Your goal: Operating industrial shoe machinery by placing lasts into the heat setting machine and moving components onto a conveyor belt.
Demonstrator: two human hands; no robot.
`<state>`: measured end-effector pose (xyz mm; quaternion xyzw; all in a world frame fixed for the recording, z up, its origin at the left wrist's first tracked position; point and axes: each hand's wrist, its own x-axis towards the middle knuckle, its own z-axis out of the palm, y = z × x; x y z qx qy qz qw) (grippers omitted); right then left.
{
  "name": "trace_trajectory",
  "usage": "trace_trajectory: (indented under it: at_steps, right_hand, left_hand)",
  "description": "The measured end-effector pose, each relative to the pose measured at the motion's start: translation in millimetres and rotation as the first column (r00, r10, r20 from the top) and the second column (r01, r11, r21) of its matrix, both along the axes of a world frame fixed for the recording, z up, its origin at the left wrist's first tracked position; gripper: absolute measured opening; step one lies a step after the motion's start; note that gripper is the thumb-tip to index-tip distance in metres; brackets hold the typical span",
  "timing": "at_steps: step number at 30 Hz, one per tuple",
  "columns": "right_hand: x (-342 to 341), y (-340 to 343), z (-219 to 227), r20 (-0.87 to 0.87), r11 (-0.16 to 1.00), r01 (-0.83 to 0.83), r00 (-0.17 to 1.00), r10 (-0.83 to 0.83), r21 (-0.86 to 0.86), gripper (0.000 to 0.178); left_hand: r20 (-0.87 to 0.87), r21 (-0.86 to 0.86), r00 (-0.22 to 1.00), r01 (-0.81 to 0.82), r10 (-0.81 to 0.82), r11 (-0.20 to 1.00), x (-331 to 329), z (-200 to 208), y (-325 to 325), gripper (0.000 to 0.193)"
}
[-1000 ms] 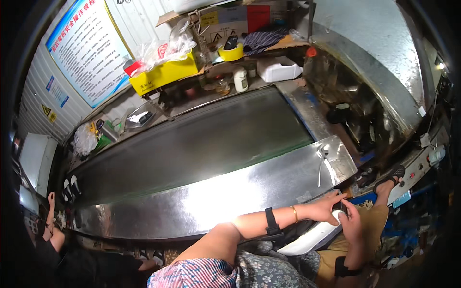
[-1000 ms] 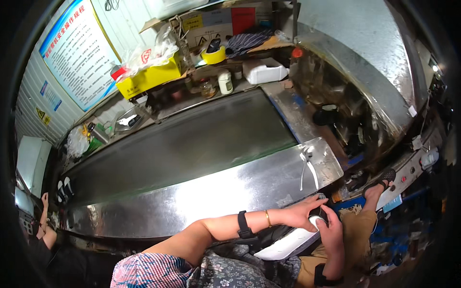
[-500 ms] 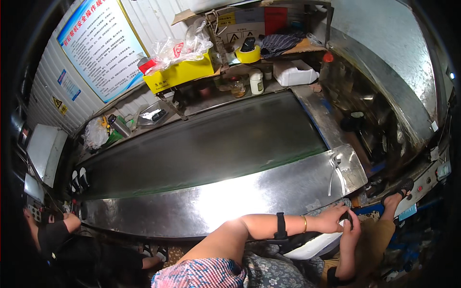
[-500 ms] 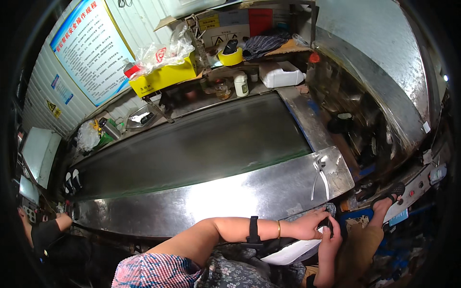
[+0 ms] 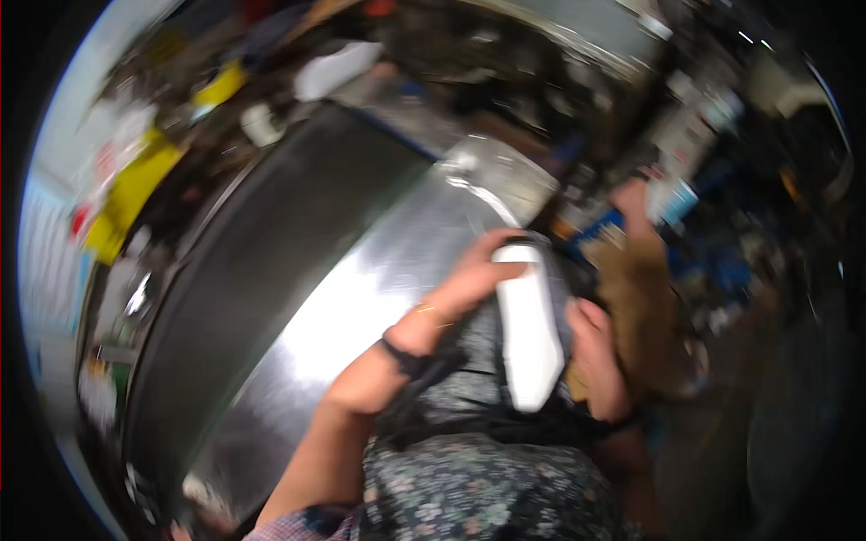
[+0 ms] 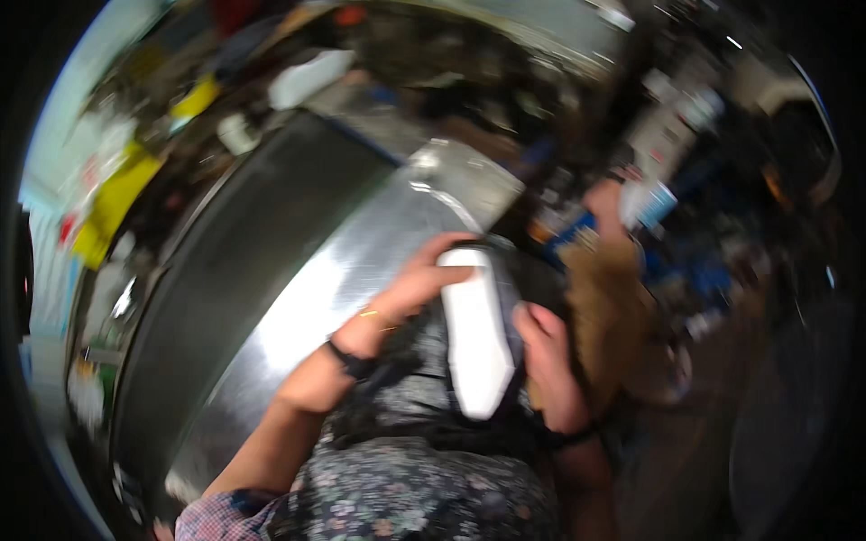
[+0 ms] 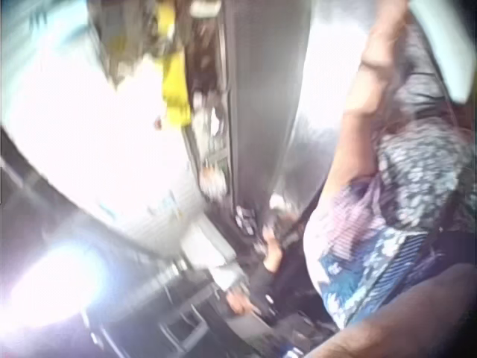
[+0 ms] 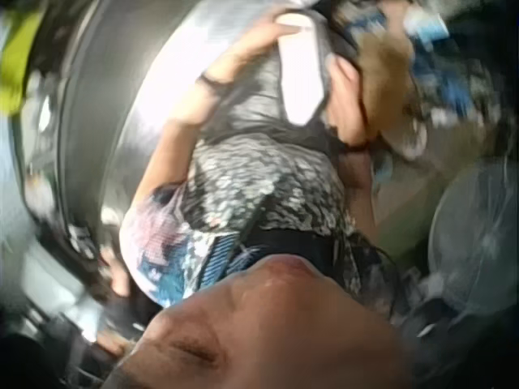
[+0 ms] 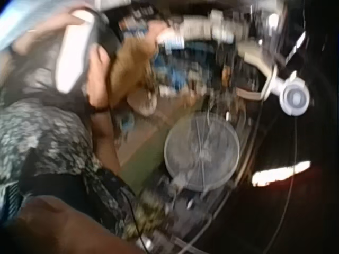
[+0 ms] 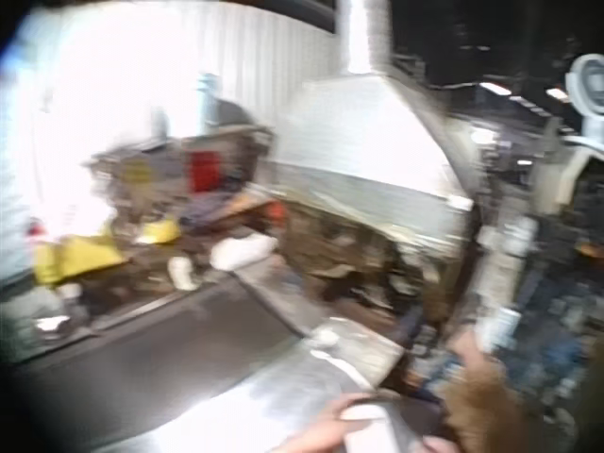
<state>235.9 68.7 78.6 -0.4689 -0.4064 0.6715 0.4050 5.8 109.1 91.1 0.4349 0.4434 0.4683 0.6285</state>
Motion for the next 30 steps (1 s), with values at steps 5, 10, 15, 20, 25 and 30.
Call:
trace_trajectory:
  at_steps: [5,10,15,20,25,30]
  right_hand:
    - [-23.5,-37.2,-55.1,0.053,0.953,0.061,0.997,-0.047,-0.298,0.05]
    - [-32.0,-8.8,17.8,0.926,0.909,-0.415,0.332,0.18,-0.028,0.053]
    - [-18.1,3.3,-5.5,0.917,0.883,-0.469,0.344,0.201,-0.017,0.054]
    - [-6.1,-38.9,-59.2,-0.065,0.983,-0.085,0.995,0.075,-0.164,0.07]
    - [-41.0,-10.1,-16.7,-0.051,0.972,-0.056,0.998,0.045,-0.227,0.073]
    - [-67.3,-24.4,-29.7,0.239,0.996,-0.002,0.971,-0.021,0.094,0.06]
  left_hand:
    - [0.066,-0.1,0.998,-0.007,0.013,0.995,9.1,-13.8,-27.2,0.054]
    - [-0.154,0.021,0.988,-0.014,0.017,1.0,21.7,-46.6,-12.5,0.05]
    - [-0.087,-0.094,0.995,0.042,-0.05,0.995,23.4,-29.3,-2.0,0.055]
    - [0.186,-0.193,0.963,0.233,-0.197,0.953,12.0,-25.6,5.0,0.057]
    - [-0.19,-0.094,0.95,-0.269,0.248,0.959,39.6,-25.1,-18.8,0.054]
    - [-0.954,0.07,0.298,0.109,0.034,0.992,23.2,-1.0,-9.5,0.048]
